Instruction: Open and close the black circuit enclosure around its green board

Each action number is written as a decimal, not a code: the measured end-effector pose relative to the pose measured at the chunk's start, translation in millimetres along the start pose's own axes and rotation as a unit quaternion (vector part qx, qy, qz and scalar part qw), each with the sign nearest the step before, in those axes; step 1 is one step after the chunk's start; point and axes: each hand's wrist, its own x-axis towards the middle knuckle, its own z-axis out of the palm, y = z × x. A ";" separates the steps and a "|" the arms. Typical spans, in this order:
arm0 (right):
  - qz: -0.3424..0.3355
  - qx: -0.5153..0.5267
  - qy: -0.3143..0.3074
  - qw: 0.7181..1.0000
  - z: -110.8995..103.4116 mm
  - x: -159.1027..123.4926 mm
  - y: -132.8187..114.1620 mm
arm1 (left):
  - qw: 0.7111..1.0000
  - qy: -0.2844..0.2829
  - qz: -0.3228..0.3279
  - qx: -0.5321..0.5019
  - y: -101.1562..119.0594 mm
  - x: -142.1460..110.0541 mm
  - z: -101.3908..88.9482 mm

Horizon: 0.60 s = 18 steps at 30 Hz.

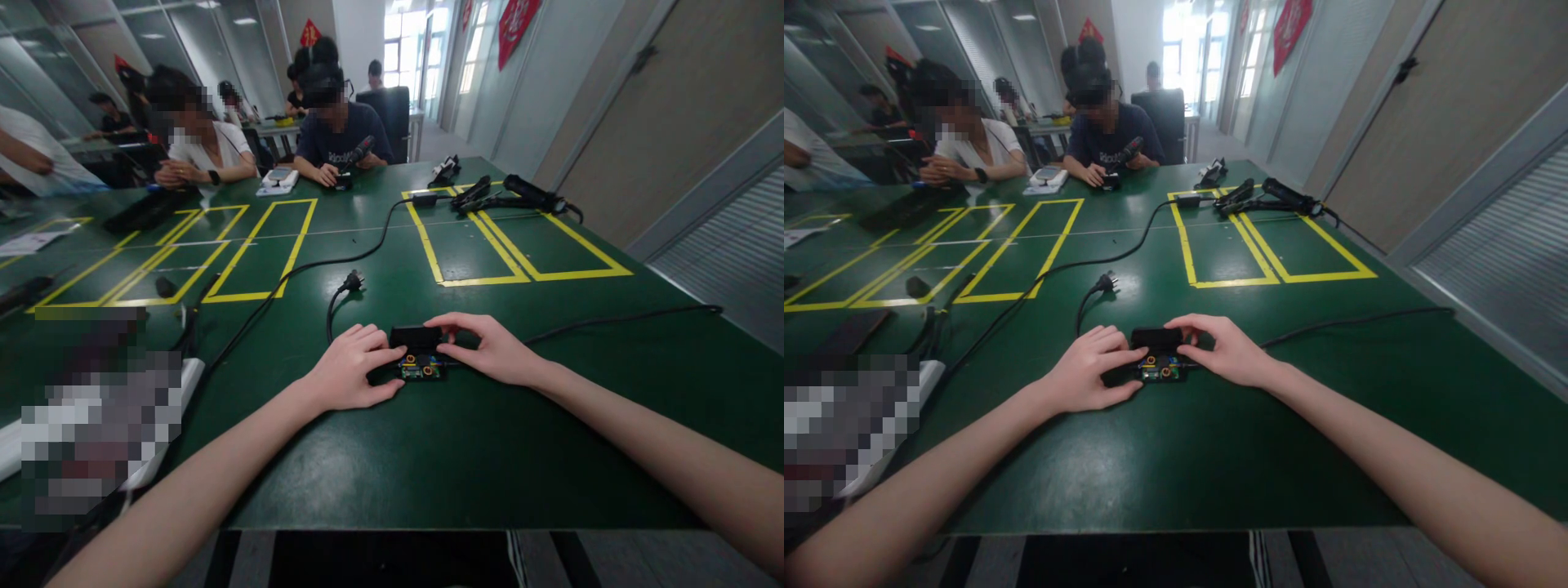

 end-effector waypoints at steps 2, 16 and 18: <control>-0.002 0.004 -0.001 1.000 0.2 0.1 -0.9 | 1.000 -0.002 -0.001 0.001 0.0 0.1 -0.2; 0.015 0.073 0.004 0.997 1.9 -0.7 -0.4 | 1.000 0.008 0.018 0.008 2.6 1.9 -3.1; 0.016 0.074 0.003 0.997 1.9 -0.6 -0.4 | 1.000 0.007 0.019 0.012 2.8 2.1 -3.2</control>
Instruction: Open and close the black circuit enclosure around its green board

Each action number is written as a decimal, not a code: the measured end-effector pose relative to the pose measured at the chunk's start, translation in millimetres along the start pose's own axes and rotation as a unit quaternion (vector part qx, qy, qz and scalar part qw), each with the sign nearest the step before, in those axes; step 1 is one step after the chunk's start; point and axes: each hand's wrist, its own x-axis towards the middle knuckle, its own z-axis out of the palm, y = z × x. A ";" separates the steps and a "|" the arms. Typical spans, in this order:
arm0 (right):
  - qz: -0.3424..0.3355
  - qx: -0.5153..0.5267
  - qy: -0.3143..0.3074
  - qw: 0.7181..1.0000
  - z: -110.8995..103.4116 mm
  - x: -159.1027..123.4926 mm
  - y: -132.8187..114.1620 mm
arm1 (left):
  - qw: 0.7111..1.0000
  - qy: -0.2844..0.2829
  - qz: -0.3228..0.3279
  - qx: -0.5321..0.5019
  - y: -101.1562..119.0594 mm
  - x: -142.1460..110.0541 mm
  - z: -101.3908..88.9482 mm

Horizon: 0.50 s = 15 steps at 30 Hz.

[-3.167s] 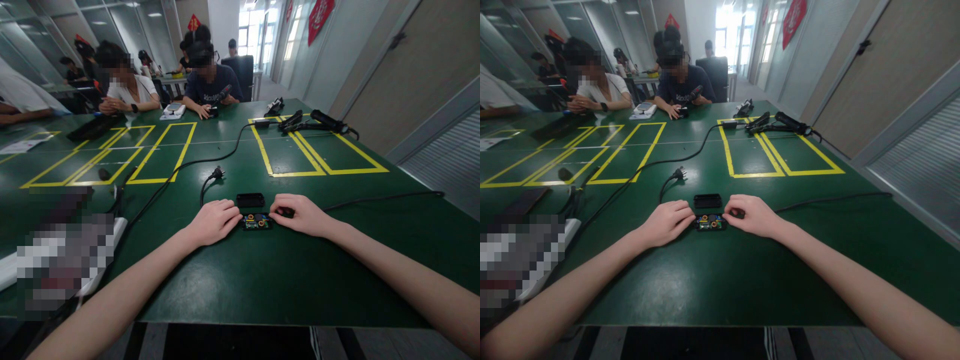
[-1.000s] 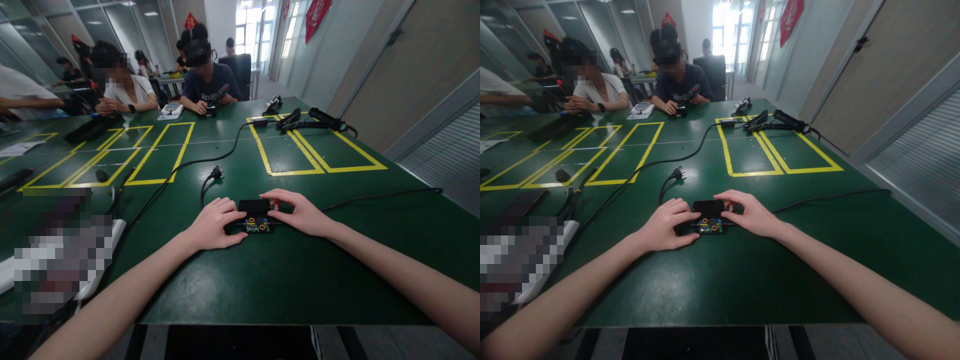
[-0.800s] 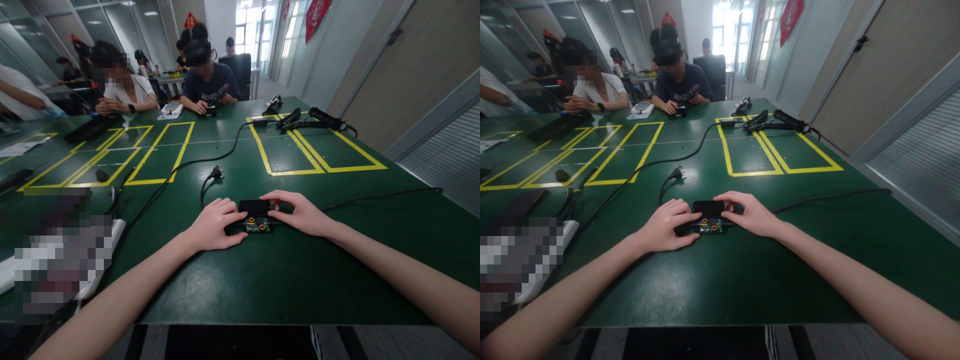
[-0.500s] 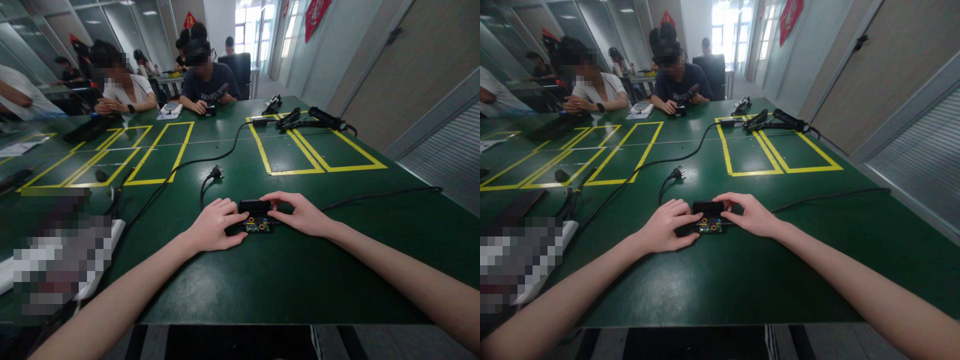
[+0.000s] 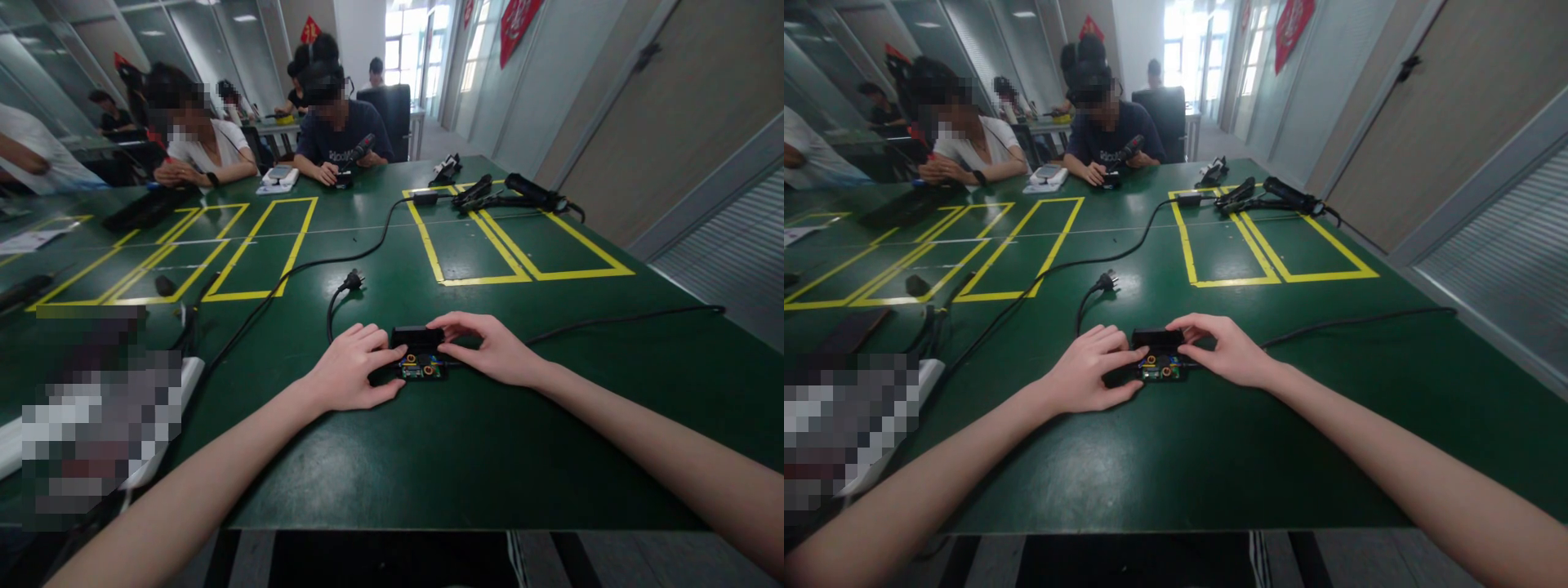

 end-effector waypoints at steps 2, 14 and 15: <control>-0.003 -0.005 -0.002 1.000 0.0 0.1 -0.2 | 1.000 -0.003 -0.002 0.004 0.0 0.1 -0.1; -0.067 -0.061 0.006 0.996 -1.3 1.0 1.9 | 1.000 0.012 0.011 0.016 -0.3 0.2 -0.4; -0.066 -0.062 0.007 0.996 -1.1 1.0 1.8 | 1.000 0.012 0.012 0.018 -0.1 0.5 -0.8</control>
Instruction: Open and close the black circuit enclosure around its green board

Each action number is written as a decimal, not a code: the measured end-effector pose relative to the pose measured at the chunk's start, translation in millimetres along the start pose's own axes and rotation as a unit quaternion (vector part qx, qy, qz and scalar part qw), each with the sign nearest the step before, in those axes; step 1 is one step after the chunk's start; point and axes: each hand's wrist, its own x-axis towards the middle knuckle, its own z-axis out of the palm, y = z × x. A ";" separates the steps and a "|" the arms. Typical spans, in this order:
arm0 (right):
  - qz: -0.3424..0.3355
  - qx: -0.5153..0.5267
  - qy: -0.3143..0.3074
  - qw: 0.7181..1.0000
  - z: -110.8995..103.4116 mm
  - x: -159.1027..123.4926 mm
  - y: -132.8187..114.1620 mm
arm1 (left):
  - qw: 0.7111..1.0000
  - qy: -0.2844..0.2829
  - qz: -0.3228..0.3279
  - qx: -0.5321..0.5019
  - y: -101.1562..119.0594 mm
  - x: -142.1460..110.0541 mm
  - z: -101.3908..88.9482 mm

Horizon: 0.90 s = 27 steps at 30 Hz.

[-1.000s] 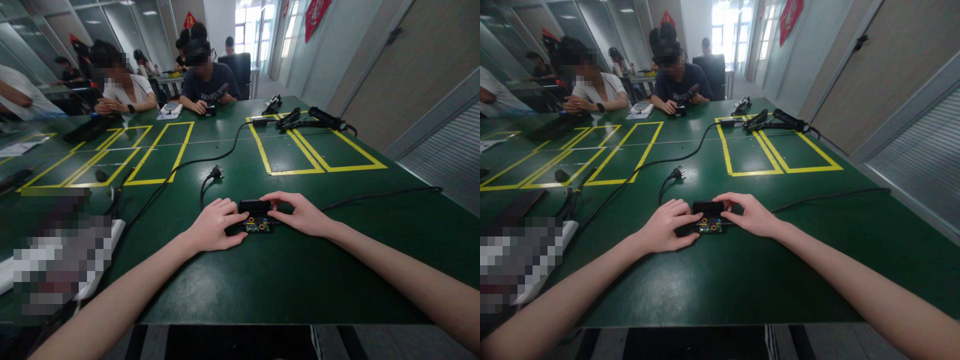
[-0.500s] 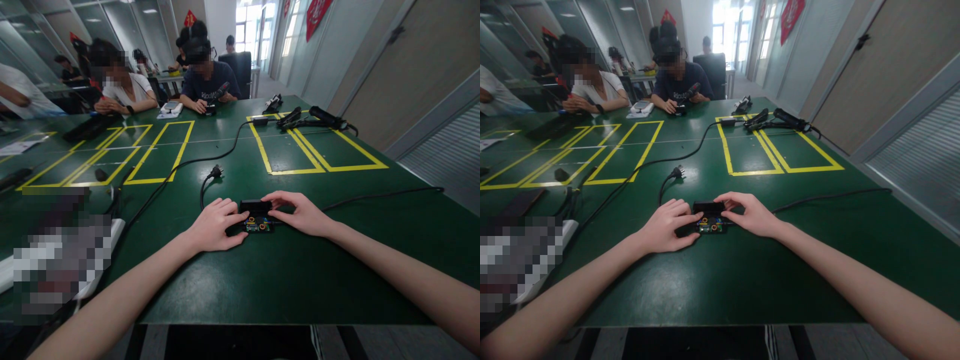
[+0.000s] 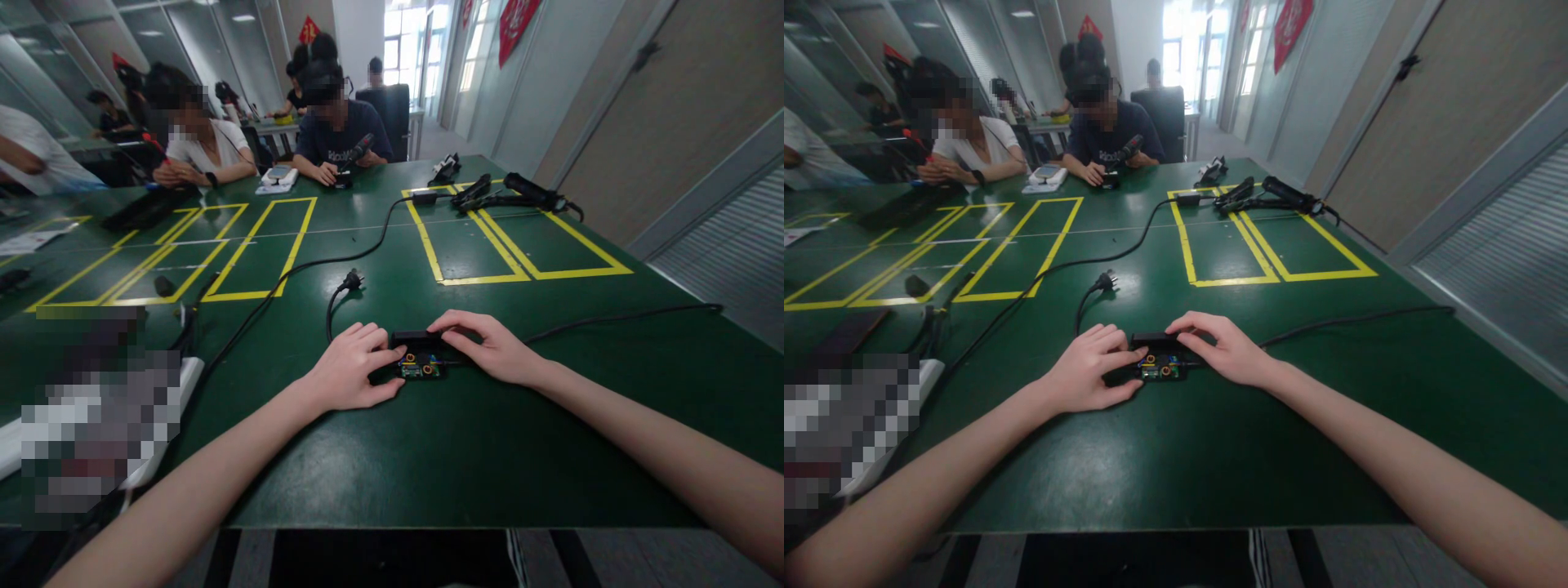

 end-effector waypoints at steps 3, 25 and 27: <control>0.001 -0.003 0.000 1.000 -0.4 0.3 -1.5 | 1.000 0.000 0.006 0.005 0.4 0.8 -0.8; -0.030 0.037 -0.053 0.997 -6.4 0.6 -6.5 | 0.991 0.103 0.062 0.058 -0.1 -0.4 -0.9; -0.043 0.043 -0.057 0.997 -5.8 0.8 -6.4 | 0.994 0.098 0.037 0.039 -0.8 0.0 -1.5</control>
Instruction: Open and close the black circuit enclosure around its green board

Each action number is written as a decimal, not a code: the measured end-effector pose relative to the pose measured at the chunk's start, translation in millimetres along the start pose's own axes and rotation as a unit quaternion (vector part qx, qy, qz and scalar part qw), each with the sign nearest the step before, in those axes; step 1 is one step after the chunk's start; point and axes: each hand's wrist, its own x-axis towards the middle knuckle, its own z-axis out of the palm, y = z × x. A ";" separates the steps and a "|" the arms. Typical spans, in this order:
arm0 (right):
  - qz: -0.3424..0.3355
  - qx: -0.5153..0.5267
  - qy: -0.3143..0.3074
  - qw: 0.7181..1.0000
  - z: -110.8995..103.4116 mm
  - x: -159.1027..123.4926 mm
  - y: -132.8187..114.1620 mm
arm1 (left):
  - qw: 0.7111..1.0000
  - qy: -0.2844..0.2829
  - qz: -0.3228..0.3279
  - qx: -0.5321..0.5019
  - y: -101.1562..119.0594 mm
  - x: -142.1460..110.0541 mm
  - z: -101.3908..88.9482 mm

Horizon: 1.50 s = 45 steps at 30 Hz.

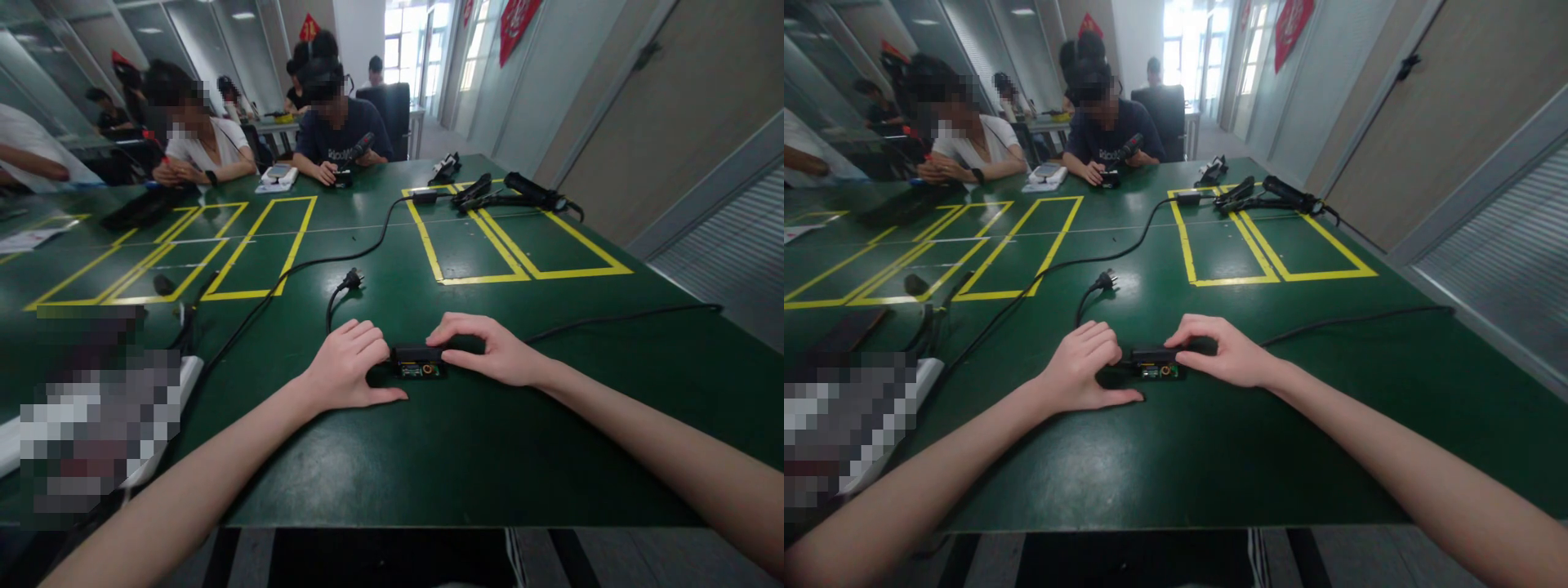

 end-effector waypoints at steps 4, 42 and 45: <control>-0.024 0.010 -0.008 1.000 3.7 0.2 -1.4 | 0.997 -0.031 -0.060 -0.038 0.3 0.9 0.8; -0.161 -0.342 0.003 0.926 6.6 -0.7 6.2 | 0.994 -0.069 -0.079 -0.032 4.9 9.6 12.1; -0.147 -0.351 0.001 0.925 8.1 -1.2 3.9 | 0.996 -0.068 -0.064 -0.017 6.3 8.4 15.5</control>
